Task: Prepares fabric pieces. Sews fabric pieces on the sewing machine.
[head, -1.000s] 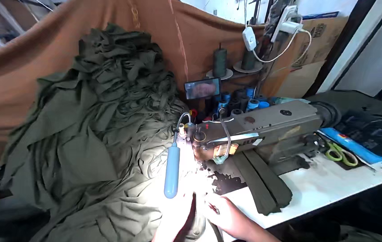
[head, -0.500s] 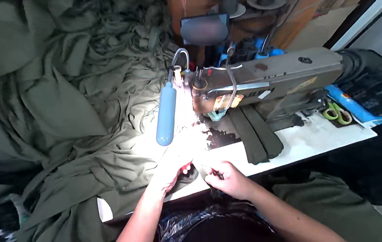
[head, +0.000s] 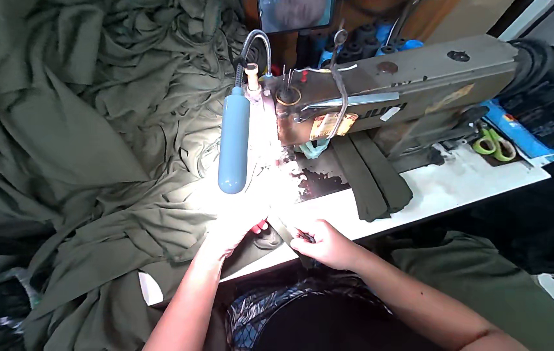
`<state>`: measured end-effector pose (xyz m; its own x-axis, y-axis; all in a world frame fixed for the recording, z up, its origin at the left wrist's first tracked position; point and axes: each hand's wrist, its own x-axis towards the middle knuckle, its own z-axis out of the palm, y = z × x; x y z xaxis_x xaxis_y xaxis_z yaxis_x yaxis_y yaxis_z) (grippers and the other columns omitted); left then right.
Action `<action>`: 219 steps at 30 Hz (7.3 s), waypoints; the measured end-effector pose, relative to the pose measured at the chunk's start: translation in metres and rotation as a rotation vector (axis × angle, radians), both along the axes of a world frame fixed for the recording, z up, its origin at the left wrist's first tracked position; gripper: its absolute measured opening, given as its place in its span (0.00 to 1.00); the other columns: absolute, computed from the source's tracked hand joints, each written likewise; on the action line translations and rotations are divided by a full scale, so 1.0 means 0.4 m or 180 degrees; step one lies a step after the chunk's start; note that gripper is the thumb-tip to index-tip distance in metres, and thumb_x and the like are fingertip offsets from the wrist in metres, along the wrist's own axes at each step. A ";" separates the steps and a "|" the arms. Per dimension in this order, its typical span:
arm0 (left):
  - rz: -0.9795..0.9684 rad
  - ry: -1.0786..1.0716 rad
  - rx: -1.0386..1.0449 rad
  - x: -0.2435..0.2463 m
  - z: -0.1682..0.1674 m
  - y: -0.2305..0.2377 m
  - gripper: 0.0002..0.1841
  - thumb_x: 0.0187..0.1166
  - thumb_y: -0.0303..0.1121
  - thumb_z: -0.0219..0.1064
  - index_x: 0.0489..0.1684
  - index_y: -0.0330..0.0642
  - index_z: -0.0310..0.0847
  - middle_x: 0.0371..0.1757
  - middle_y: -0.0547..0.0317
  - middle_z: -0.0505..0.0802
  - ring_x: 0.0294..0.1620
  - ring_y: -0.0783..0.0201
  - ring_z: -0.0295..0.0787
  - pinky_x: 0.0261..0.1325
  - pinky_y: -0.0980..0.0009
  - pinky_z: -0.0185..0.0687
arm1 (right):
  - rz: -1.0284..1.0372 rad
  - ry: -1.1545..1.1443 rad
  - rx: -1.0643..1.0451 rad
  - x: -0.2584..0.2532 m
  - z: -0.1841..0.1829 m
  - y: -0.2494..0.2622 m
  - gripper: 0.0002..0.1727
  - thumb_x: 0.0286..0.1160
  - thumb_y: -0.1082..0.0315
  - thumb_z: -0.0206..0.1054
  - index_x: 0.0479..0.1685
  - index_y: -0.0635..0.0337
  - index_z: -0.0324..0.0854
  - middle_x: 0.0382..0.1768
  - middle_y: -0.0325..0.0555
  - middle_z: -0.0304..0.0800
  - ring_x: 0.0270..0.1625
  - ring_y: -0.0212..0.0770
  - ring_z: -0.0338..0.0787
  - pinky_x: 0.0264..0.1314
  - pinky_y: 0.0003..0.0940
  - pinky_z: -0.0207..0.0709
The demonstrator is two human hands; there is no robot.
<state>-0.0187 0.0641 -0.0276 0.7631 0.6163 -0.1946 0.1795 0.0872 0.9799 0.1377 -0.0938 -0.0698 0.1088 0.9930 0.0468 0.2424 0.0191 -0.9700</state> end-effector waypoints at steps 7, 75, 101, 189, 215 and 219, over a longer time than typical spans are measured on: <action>-0.0401 0.0653 0.2715 0.011 0.003 0.045 0.10 0.79 0.30 0.66 0.31 0.32 0.86 0.24 0.55 0.84 0.26 0.65 0.80 0.33 0.63 0.78 | 0.0039 -0.0809 -0.0513 0.015 0.037 0.057 0.15 0.82 0.62 0.61 0.36 0.66 0.84 0.26 0.39 0.76 0.32 0.29 0.72 0.38 0.28 0.67; 0.0459 0.2298 0.2394 0.193 -0.041 0.022 0.20 0.85 0.38 0.64 0.62 0.28 0.84 0.56 0.33 0.91 0.63 0.40 0.87 0.69 0.42 0.77 | 0.1118 -0.2628 -0.1214 0.086 0.087 0.180 0.24 0.84 0.54 0.62 0.67 0.63 0.80 0.72 0.62 0.80 0.71 0.63 0.83 0.64 0.65 0.76; -0.0091 0.1412 0.4002 0.098 -0.218 0.127 0.19 0.86 0.46 0.58 0.46 0.44 0.92 0.45 0.49 0.95 0.50 0.48 0.94 0.56 0.47 0.86 | 0.0414 -0.2532 -0.1939 0.048 0.070 0.207 0.20 0.89 0.59 0.54 0.67 0.61 0.78 0.59 0.62 0.86 0.59 0.61 0.89 0.59 0.60 0.80; -0.3051 0.1652 0.2602 0.007 0.089 -0.023 0.16 0.79 0.38 0.62 0.31 0.31 0.88 0.45 0.40 0.92 0.52 0.43 0.89 0.55 0.41 0.78 | -0.0510 -0.2512 0.1235 -0.097 -0.105 -0.070 0.07 0.57 0.81 0.72 0.34 0.63 0.91 0.51 0.56 0.96 0.44 0.52 0.99 0.39 0.49 0.91; -0.1193 0.2017 0.3850 0.061 -0.121 -0.030 0.34 0.88 0.56 0.44 0.89 0.47 0.67 0.92 0.51 0.66 0.94 0.46 0.54 0.89 0.36 0.46 | -0.1241 -0.2902 -0.1059 0.090 0.052 -0.147 0.14 0.78 0.77 0.63 0.59 0.70 0.86 0.59 0.67 0.88 0.50 0.67 0.93 0.51 0.64 0.84; -0.1355 0.2094 0.3822 0.066 -0.096 -0.020 0.34 0.89 0.55 0.43 0.89 0.45 0.65 0.89 0.49 0.71 0.91 0.46 0.61 0.90 0.42 0.50 | -0.1044 -0.2820 -0.1822 0.102 0.042 -0.140 0.18 0.83 0.74 0.59 0.68 0.69 0.80 0.73 0.65 0.78 0.56 0.65 0.91 0.58 0.59 0.83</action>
